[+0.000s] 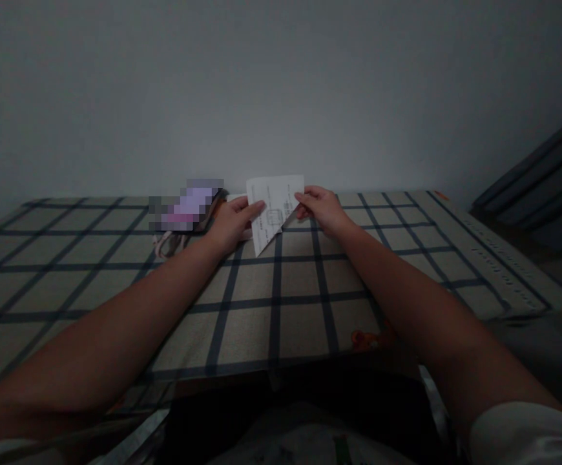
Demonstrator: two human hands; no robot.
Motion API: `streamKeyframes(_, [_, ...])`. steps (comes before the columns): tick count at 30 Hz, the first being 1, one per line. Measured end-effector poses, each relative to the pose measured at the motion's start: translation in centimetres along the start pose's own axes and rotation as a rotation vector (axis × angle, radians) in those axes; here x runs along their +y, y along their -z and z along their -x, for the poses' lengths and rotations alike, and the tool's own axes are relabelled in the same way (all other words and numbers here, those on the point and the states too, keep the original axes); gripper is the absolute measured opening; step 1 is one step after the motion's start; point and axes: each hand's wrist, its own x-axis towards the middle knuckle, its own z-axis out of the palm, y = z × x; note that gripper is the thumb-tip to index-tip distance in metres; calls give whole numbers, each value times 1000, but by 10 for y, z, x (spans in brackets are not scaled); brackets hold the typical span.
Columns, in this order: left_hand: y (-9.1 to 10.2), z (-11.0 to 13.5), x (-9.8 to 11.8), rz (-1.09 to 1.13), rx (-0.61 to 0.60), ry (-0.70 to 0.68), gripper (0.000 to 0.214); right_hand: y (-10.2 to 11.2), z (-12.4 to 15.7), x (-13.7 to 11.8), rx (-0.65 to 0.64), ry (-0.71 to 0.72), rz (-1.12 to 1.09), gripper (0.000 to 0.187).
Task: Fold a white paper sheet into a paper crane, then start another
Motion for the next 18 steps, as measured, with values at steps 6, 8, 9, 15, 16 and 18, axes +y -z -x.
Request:
streamKeyframes(6, [0, -2, 3, -63, 83, -104, 42, 2, -1, 3, -58, -29, -29, 29])
streamKeyframes(8, [0, -4, 3, -80, 125, -122, 42, 2, -1, 3, -54, -32, -45, 30])
streamKeyframes(9, [0, -4, 2, -83, 143, -127, 41, 2, -1, 3, -51, -34, -47, 27])
streamKeyframes(15, [1, -4, 1, -32, 143, -125, 17, 1, -1, 2, -5, -60, -25, 18])
streamKeyframes(16, [1, -4, 1, -20, 139, -121, 15, 1, -1, 1, 3, -59, -21, 21])
streamKeyframes(18, [2, -4, 3, 22, 118, -109, 16, 2, 0, 1, -4, -40, -13, 22])
